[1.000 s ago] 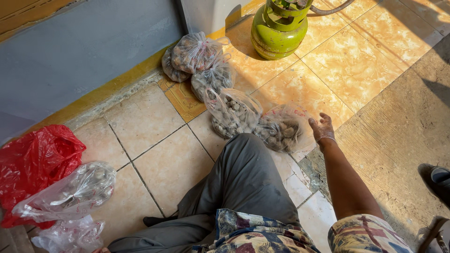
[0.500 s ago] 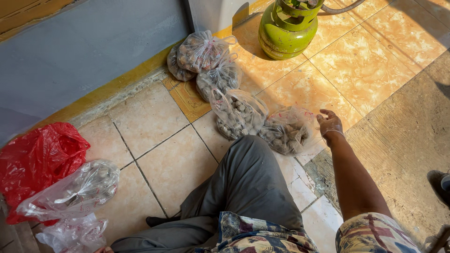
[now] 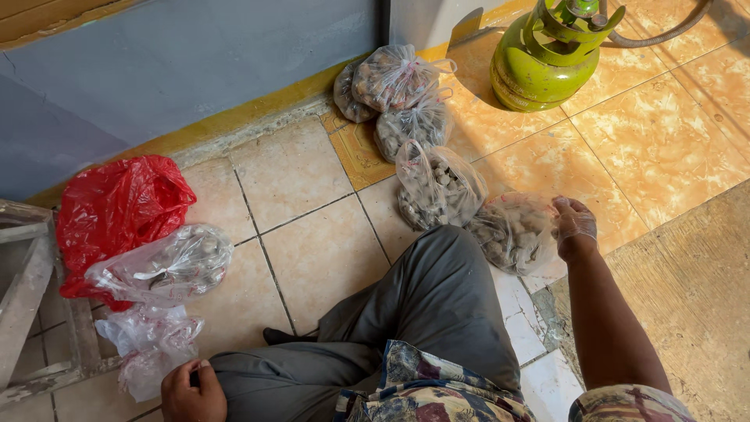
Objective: The person sits on the floor and repeatedly opens plastic bags containing small round food items, redistributes the contents between bags, and ties them closed. The person handles multiple bags one at a time, moving them around the workspace.
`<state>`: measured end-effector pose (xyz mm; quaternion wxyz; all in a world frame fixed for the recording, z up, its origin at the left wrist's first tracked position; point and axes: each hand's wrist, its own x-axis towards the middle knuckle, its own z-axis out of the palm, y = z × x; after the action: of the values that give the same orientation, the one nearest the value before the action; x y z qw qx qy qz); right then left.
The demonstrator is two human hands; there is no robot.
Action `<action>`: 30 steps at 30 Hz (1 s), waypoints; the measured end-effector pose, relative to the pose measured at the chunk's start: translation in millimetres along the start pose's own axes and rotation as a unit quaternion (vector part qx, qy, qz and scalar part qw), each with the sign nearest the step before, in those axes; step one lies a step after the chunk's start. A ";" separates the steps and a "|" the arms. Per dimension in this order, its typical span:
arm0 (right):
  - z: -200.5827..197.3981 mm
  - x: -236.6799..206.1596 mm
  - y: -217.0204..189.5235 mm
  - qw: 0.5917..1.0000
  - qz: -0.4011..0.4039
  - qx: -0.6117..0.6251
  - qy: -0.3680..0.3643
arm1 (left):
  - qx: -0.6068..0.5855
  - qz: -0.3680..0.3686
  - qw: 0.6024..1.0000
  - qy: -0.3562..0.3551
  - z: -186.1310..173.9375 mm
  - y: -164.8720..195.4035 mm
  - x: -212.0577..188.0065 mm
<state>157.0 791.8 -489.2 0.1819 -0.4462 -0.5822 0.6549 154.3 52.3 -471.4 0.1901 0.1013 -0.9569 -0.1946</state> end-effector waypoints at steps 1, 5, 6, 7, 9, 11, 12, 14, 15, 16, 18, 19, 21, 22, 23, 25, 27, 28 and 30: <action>-2.6 -5.5 1.1 0.998 0.008 0.054 -0.011 | 0.008 -0.019 1.000 -0.014 -0.9 0.5 -0.7; -16.3 -28.2 -13.5 0.995 0.017 0.098 -0.022 | 0.020 -0.041 0.998 -0.041 -9.4 4.3 0.0; -21.9 -31.2 -25.4 0.997 0.018 0.081 0.000 | 0.018 -0.033 0.999 -0.039 -11.7 5.1 2.1; -23.3 -35.3 -35.4 0.998 0.019 0.064 0.021 | 0.005 -0.041 0.998 -0.053 -13.6 5.5 4.6; -26.1 -44.9 -58.9 0.999 -0.012 0.027 0.025 | -0.016 -0.066 0.995 -0.072 -19.4 3.0 9.4; -25.8 -57.1 -84.1 0.996 -0.074 -0.049 -0.005 | -0.017 -0.050 0.997 -0.058 -24.2 -2.3 15.8; -18.6 -64.1 -92.2 0.981 -0.138 -0.137 -0.022 | -0.032 -0.056 0.997 -0.048 -27.3 -5.1 16.7; 11.6 -78.5 -98.9 0.964 -0.196 -0.159 -0.082 | -0.057 -0.064 0.995 -0.044 -33.9 -10.2 16.3; 31.9 -87.7 -99.6 0.967 -0.196 -0.117 -0.112 | -0.068 -0.052 0.996 -0.030 -35.6 -12.0 16.8; 49.0 -97.0 -103.3 0.967 -0.198 -0.074 -0.142 | -0.082 -0.037 0.996 -0.015 -35.0 -13.4 17.1; 86.2 -117.6 -113.1 0.959 -0.207 -0.033 -0.188 | -0.092 -0.056 0.994 -0.014 -37.0 -13.8 15.8; 107.5 -128.5 -117.0 0.954 -0.212 -0.009 -0.211 | -0.092 -0.061 0.994 -0.009 -37.9 -13.3 14.8; 149.5 -155.0 -123.2 0.941 -0.220 0.034 -0.256 | -0.095 -0.062 0.993 0.001 -39.4 -11.9 14.7; 147.1 -170.1 -138.8 0.933 -0.223 0.055 -0.277 | -0.086 -0.054 0.995 0.012 -41.0 -11.2 15.0; 145.5 -184.3 -151.4 0.925 -0.225 0.072 -0.298 | -0.077 -0.044 0.996 0.022 -41.9 -10.6 15.0; 149.3 -210.2 -169.7 0.908 -0.225 0.103 -0.338 | -0.064 -0.032 0.997 0.032 -45.1 -9.5 15.4; 163.7 -227.7 -176.1 0.891 -0.221 0.124 -0.375 | -0.056 -0.027 0.997 0.034 -48.2 -8.1 15.2; 171.4 -233.3 -176.9 0.882 -0.215 0.135 -0.398 | -0.052 -0.028 0.998 0.031 -49.4 -7.5 14.8; 188.8 -237.7 -174.8 0.870 -0.193 0.137 -0.431 | -0.043 -0.032 0.998 0.024 -51.8 -5.7 13.7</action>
<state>84.9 543.1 -253.3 0.0949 0.0315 -0.5815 0.8074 163.5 26.1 -425.2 0.2110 0.1280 -0.9392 -0.2387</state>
